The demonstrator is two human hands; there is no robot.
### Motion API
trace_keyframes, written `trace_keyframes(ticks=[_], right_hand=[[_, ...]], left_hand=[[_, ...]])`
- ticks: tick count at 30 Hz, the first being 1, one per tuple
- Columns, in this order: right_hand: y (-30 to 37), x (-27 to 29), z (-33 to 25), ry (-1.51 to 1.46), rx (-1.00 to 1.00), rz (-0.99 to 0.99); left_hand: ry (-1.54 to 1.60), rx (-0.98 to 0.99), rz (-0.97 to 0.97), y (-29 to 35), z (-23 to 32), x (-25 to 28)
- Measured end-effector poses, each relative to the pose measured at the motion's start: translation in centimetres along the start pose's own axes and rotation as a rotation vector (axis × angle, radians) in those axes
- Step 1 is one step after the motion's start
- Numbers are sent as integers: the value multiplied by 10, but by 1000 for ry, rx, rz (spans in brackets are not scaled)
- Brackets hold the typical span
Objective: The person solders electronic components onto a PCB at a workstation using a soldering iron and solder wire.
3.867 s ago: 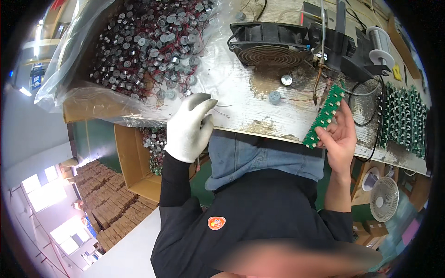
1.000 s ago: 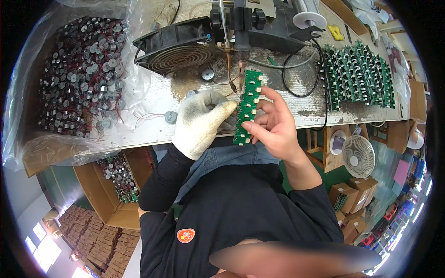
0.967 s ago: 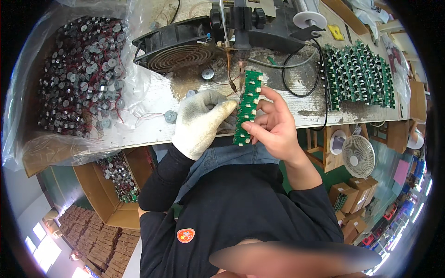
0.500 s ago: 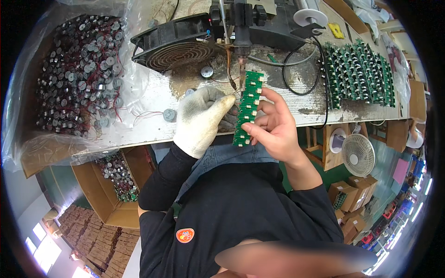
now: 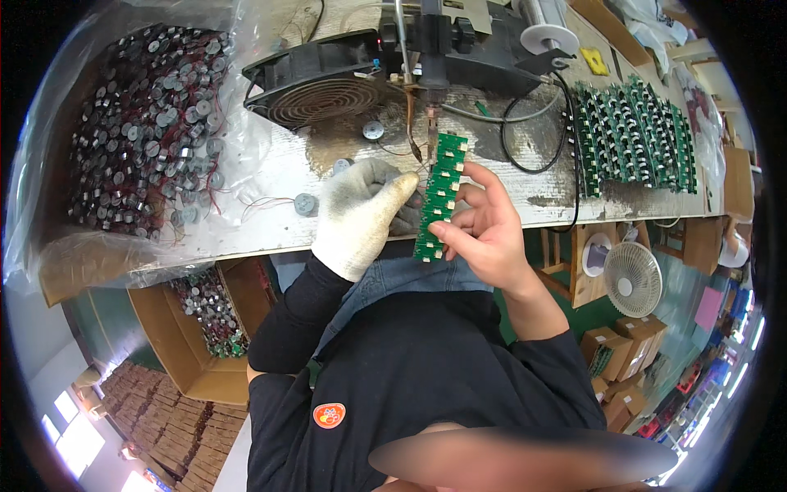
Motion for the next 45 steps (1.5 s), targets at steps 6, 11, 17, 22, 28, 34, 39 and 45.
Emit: trace_keyframes(ticks=[6, 11, 17, 22, 28, 34, 39, 45], right_hand=[[-4, 3, -5, 13, -23, 41], [-9, 11, -2, 8, 11, 80], [-10, 8, 2, 25, 71, 85], [-10, 4, 2, 37, 74, 75], [-10, 5, 1, 39, 82, 78], [-10, 12, 3, 43, 59, 90], [-10, 6, 2, 36, 56, 53], [-9, 7, 0, 29, 1, 26]], left_hand=[[-674, -488, 468, 49, 10, 38], [-1115, -476, 640, 63, 11, 65], [-1254, -441, 649, 46, 11, 68], [-1104, -606, 640, 43, 12, 80], [-773, -482, 726, 51, 3, 106], [-80, -550, 610, 53, 15, 106], [99, -257, 339, 44, 4, 80], [132, -202, 240, 38, 0, 47]])
Point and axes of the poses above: each hand's wrist, its own y-axis away from the middle knuckle, its own x-axis out of the back of the hand, z = x × y, the point moved 5 cm from there along -y, towards the middle knuckle, and after that the axes turned 6 degrees about -y, right-handed, at the moved point
